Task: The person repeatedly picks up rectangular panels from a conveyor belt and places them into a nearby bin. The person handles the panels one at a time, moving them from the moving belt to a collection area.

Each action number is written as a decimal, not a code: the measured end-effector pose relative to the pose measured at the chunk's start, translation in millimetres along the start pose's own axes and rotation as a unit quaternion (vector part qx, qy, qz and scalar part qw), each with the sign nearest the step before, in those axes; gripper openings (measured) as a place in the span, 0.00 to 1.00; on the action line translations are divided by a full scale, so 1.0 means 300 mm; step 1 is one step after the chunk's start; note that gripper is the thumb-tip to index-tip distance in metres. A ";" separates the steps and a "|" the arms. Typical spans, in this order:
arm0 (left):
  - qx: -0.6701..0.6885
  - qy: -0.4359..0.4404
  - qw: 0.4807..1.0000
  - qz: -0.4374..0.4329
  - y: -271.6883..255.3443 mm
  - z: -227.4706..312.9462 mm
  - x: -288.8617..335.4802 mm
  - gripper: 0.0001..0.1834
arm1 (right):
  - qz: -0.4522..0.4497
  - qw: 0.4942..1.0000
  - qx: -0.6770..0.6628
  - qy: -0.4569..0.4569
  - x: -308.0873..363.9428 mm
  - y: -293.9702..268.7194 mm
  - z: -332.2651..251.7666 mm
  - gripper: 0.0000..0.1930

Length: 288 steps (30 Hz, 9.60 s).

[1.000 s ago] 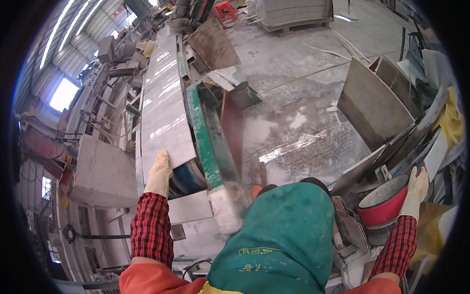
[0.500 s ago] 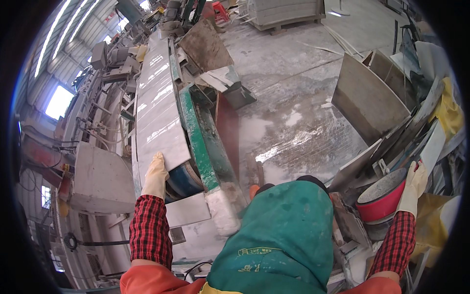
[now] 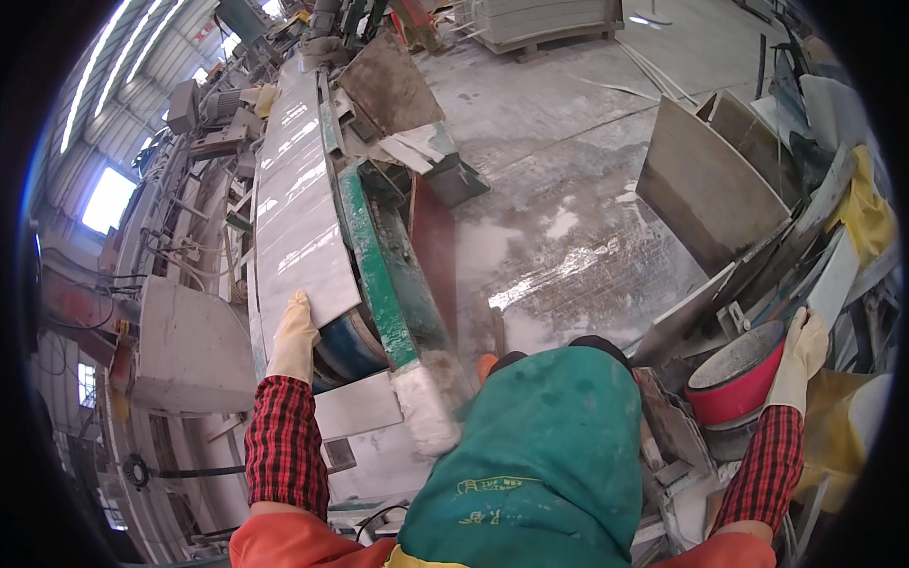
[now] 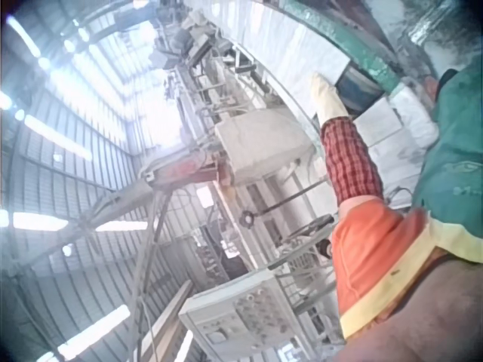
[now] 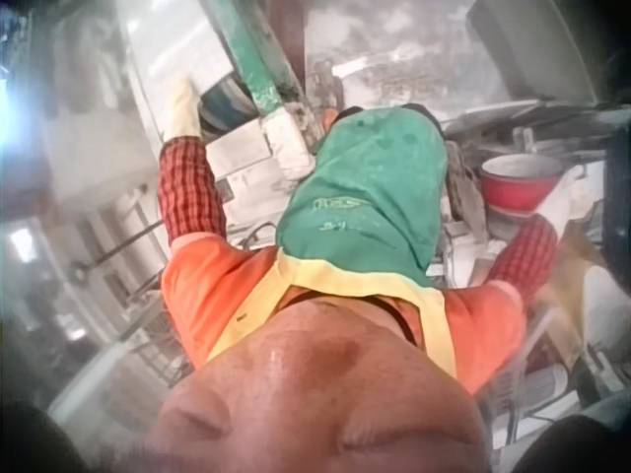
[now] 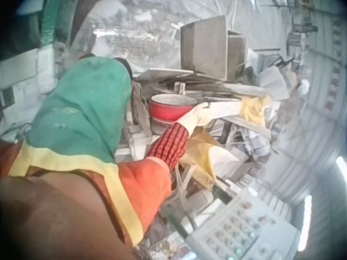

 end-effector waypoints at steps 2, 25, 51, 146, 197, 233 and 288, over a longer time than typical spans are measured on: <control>-0.284 0.129 0.949 0.050 0.002 0.075 0.091 0.33 | -0.025 1.000 0.003 0.018 0.012 -0.019 0.004 0.21; -0.012 0.068 0.997 0.039 0.029 -0.142 -0.134 0.55 | 0.118 0.987 -0.016 -0.108 -0.057 0.226 0.120 0.27; -0.258 0.130 0.955 0.064 -0.002 0.115 0.057 0.50 | -0.029 0.997 -0.072 -0.021 -0.001 0.107 0.081 0.30; 0.926 -0.067 0.366 -0.070 0.266 -0.040 0.476 0.24 | -0.017 0.470 -0.379 -0.797 0.891 -1.044 -1.516 0.30; 0.726 -0.352 0.587 0.071 0.199 0.067 0.247 0.14 | 0.025 0.986 -0.144 -0.080 0.315 0.111 0.071 0.27; 0.787 -0.163 0.591 0.069 0.153 0.038 0.300 0.14 | 0.123 0.975 -0.133 -0.131 0.466 -0.061 -0.069 0.26; -0.113 0.437 0.884 0.117 0.389 0.458 0.479 0.35 | -0.038 0.985 -0.073 0.154 0.064 -0.108 -0.079 0.28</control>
Point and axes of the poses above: each hand's wrist, its own x-axis away from the middle knuckle, its own y-axis out of the palm, z = x × y, the point moved 2 cm from there along -x, towards the middle knuckle, and after that the axes turned 2 degrees about x, right-handed, at the moved point
